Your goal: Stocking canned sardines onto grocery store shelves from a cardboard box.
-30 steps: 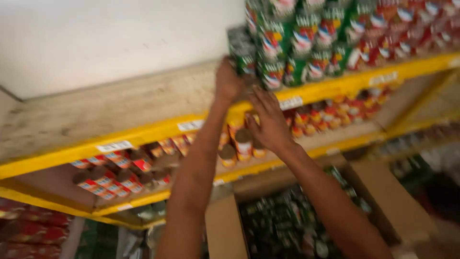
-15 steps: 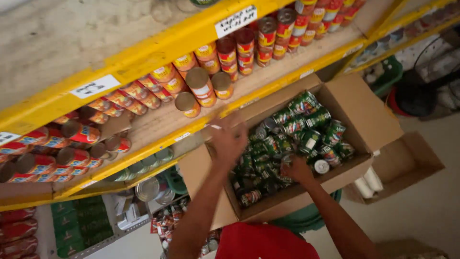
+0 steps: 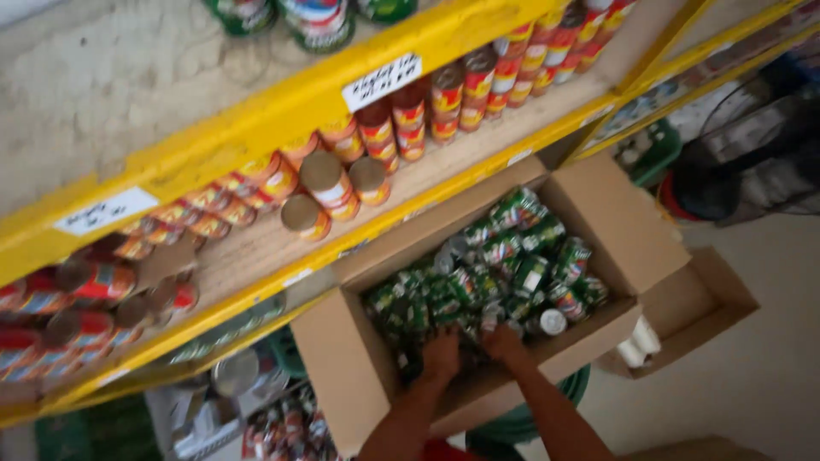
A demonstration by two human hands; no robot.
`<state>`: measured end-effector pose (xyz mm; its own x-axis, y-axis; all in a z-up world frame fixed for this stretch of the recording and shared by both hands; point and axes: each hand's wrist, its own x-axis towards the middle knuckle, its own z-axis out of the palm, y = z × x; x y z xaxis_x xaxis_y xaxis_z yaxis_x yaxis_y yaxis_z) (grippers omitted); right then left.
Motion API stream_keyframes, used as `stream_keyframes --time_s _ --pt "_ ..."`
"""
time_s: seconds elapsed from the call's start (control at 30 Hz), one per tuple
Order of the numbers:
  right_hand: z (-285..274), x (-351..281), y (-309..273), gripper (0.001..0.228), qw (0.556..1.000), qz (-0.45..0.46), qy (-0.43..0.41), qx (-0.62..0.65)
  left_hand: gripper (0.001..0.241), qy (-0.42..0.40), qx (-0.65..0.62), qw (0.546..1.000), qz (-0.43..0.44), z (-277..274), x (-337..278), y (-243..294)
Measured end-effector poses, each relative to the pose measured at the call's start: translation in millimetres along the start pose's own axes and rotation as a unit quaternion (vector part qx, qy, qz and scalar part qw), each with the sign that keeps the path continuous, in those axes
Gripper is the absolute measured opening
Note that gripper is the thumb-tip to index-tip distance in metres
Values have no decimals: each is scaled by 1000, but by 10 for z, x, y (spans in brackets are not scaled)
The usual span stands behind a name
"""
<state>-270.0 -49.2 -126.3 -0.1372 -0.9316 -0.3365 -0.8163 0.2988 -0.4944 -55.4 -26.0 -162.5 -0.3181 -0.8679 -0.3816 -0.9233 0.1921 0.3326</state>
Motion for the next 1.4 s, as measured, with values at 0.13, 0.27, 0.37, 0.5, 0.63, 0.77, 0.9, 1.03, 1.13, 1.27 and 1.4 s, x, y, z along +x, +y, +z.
stream_keyframes --time_s 0.13,0.27,0.37,0.5,0.63,0.77,0.9,1.03,1.13,1.27,1.4 --pt "132 -5 28 56 1000 14 8 -25 64 3 -67 997 -43 -223 -6 28" --pt "211 -306 -174 54 991 7 35 131 43 48 -239 969 -41 -568 -185 -120" --pt "248 -403 -167 43 962 -48 93 250 51 162 -440 883 -13 -1030 -369 -180" --pt "134 -595 -615 41 875 109 -82 465 68 165 -678 716 0 -1369 -506 -196" --pt "-471 -823 -1373 37 742 110 -118 650 76 163 -794 575 110 -1925 -819 112" --pt "-810 -849 -1689 36 710 -27 -109 695 72 234 -673 673 199 -2498 -1096 315" --pt "-1101 -819 -1894 34 599 -115 -133 781 64 379 -402 793 256 -2986 -1394 451" --pt "-1616 -984 -2230 43 598 -150 -130 776 53 388 -378 785 302 -3349 -1670 515" --pt "-1856 -981 -2364 61 593 -162 -122 780 54 374 -379 794 293 -3756 -1872 588" --pt "-2228 -901 -2735 68 609 -280 -155 726 60 324 -444 813 191 -4345 -1990 582" --pt "-2911 -960 -3378 71 682 -429 -107 582 69 413 -293 822 261 -5059 -2188 516"
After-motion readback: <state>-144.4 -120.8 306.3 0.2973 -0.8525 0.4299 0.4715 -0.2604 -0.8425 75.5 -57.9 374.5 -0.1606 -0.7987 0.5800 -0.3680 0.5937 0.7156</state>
